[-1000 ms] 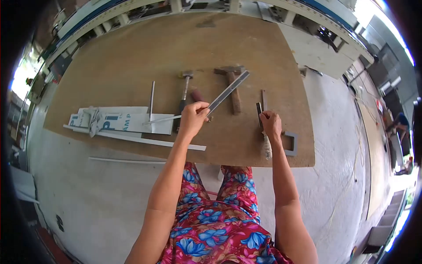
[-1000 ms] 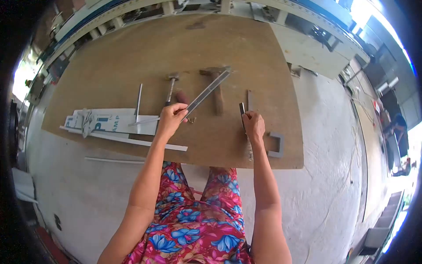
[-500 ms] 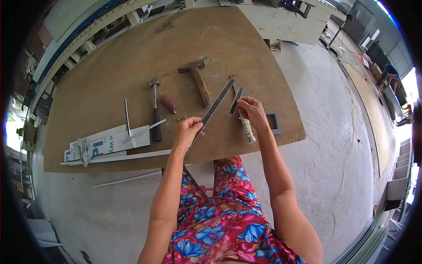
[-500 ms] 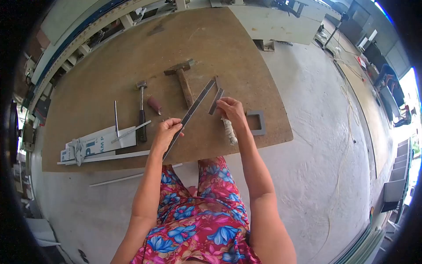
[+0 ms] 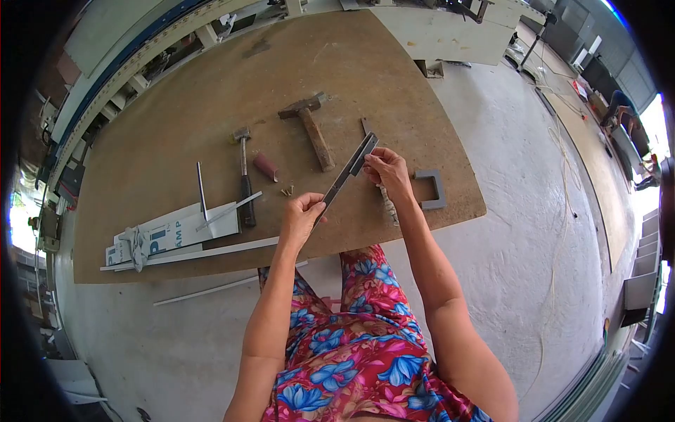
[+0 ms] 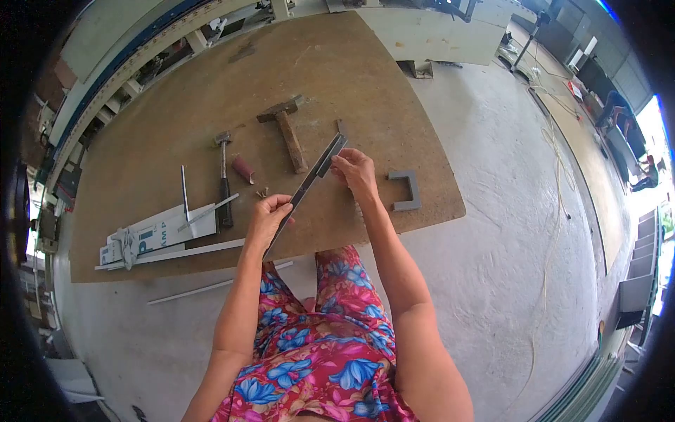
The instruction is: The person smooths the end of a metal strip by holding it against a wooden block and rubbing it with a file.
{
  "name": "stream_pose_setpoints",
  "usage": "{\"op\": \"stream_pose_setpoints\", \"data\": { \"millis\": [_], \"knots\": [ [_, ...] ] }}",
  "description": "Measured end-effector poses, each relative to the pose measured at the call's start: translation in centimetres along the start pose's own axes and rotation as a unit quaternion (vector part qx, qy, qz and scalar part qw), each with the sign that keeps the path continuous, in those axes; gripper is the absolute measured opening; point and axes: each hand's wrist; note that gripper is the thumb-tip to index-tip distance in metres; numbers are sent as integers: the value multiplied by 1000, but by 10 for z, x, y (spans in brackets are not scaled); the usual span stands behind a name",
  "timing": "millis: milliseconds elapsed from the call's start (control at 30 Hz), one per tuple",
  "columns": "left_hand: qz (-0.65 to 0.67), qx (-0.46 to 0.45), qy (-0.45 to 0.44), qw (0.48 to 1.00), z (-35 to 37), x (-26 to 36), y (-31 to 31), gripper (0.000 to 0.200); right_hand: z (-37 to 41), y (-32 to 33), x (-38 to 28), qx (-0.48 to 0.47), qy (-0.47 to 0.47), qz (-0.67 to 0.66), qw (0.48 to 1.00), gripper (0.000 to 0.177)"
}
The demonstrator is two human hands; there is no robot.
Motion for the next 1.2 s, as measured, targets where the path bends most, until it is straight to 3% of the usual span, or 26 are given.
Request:
{"op": "stream_pose_setpoints", "data": {
  "millis": [567,967,1200],
  "knots": [
    [-26,8,-30,999,8,-5,-8,18,-4,5,3,-1,-10,-14,1000,16],
    [-46,26,-60,997,13,-6,-18,21,-5,3,13,-54,-60,-219,972,34],
    [-47,38,-72,996,13,-15,-21,23,-3,-4,14,-61,-36,-236,969,21]
  ]
}}
Point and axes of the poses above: each hand's wrist, its own z-axis away from the middle knuckle, its own y-axis out of the back of the hand, x = y × z, and after that the axes turned 8 degrees about -y, right-handed
